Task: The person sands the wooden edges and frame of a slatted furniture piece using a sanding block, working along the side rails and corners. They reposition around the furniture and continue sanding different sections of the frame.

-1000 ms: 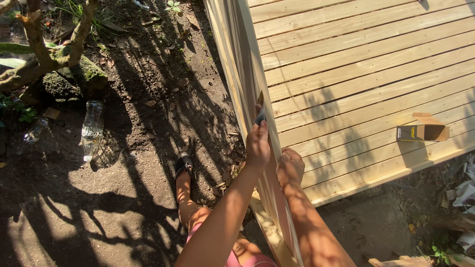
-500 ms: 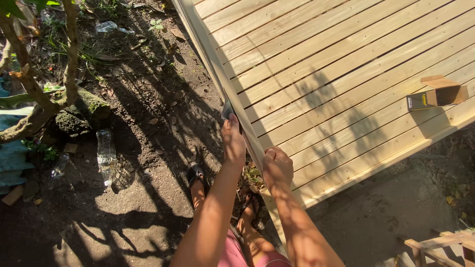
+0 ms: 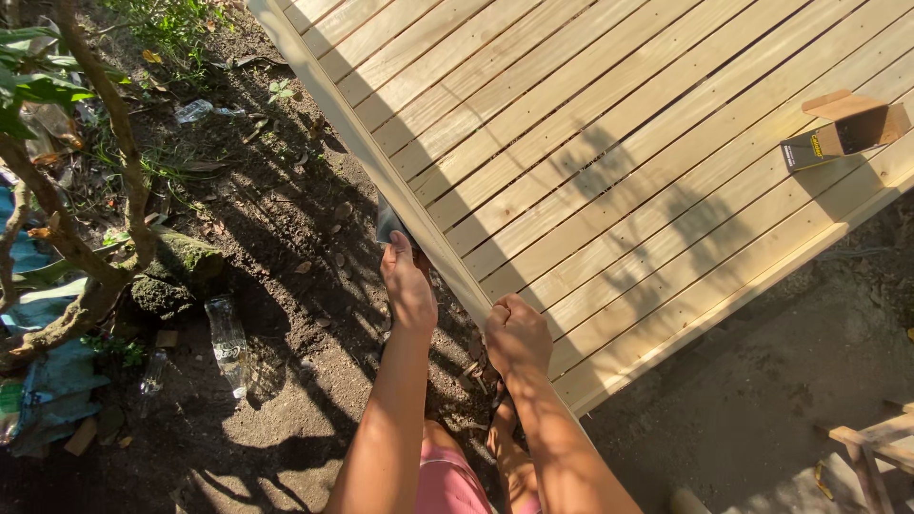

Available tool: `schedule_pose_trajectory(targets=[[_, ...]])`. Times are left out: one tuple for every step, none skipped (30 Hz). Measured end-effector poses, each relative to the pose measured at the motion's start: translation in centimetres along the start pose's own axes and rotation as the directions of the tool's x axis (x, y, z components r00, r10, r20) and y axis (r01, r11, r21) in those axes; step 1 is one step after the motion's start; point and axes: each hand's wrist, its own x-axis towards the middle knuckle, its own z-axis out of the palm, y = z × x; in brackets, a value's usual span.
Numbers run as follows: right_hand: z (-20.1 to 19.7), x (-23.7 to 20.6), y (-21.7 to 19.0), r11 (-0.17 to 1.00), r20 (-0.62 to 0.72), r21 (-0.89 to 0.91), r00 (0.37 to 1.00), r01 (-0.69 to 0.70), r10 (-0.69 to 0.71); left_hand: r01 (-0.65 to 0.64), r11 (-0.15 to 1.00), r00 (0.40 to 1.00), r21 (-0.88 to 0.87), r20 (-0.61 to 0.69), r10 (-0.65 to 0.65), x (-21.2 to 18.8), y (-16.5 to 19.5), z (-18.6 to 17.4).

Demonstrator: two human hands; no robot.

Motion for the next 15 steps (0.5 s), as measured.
schedule_pose_trajectory(targets=[[0.0, -0.1, -0.1, 0.999, 0.014, 0.006, 0.999, -0.040, 0.040, 0.017, 0.999, 1.000, -0.031, 0.000, -0.017, -1.2, -0.6, -0.4], [0.0, -0.1, -0.3, 0.997, 0.026, 0.013, 0.997, -0.072, 0.072, 0.027, 0.998, 1.000, -0.065, 0.003, -0.027, -3.5, -1.5, -0.8], [0.0, -0.2, -0.4, 0.997, 0.021, 0.013, 0.997, -0.075, 0.075, 0.112, 0.992, 0.993, -0.053, -0.029, -0.113, -6.5, -2.8, -1.1], [-0.1, -0.3, -0.5, 0.997, 0.021, 0.010, 0.996, -0.082, 0.082, 0.199, 0.979, 0.977, -0.041, -0.069, -0.201, -9.5, -4.0, -1.4], [-0.1, -0.4, -0.7, 0.996, 0.026, 0.008, 0.995, -0.092, 0.092, 0.154, 0.976, 0.988, 0.154, -0.026, -0.152, -12.2, -5.2, -1.6], [-0.1, -0.5, -0.8, 0.998, 0.013, 0.003, 0.998, -0.067, 0.067, 0.210, 0.977, 0.977, 0.039, 0.038, -0.212, -14.0, -5.7, -1.7], [-0.1, -0.5, -0.9, 0.999, -0.003, 0.000, 0.999, -0.037, 0.037, 0.266, 0.961, 0.960, -0.074, 0.111, -0.258, -14.9, -6.1, -1.6], [-0.1, -0.6, -1.0, 1.000, -0.023, -0.003, 1.000, -0.004, 0.004, 0.263, 0.964, 0.964, -0.031, 0.056, -0.261, -14.9, -5.9, -1.5], [-0.2, -0.6, -1.0, 1.000, -0.017, 0.003, 1.000, -0.018, 0.018, 0.260, 0.966, 0.966, 0.010, -0.001, -0.260, -13.7, -5.3, -1.3], [-0.2, -0.6, -1.1, 0.999, -0.009, 0.007, 0.999, -0.034, 0.034, 0.260, 0.964, 0.964, 0.049, -0.061, -0.257, -11.8, -4.3, -1.1], [-0.3, -0.5, -1.0, 0.999, 0.003, 0.008, 0.999, -0.051, 0.051, 0.190, 0.965, 0.982, -0.184, 0.014, -0.190, -9.1, -3.1, -0.8], [-0.3, -0.5, -1.0, 0.997, 0.030, 0.010, 0.997, -0.070, 0.070, 0.202, 0.964, 0.971, -0.171, -0.096, -0.220, -6.3, -1.8, -0.6], [-0.4, -0.4, -1.0, 0.996, 0.055, 0.012, 0.995, -0.088, 0.088, 0.125, 0.976, 0.984, -0.181, -0.101, -0.145, -3.8, -0.7, -0.4], [-0.5, -0.4, -0.9, 0.994, 0.083, 0.013, 0.991, -0.110, 0.108, 0.057, 0.981, 0.997, -0.185, -0.037, -0.065, -2.2, 0.0, -0.4], [-0.5, -0.4, -0.9, 0.994, 0.081, 0.022, 0.991, -0.108, 0.106, -0.009, 0.981, 1.000, -0.196, 0.025, 0.014, -1.3, 0.3, -0.4]])
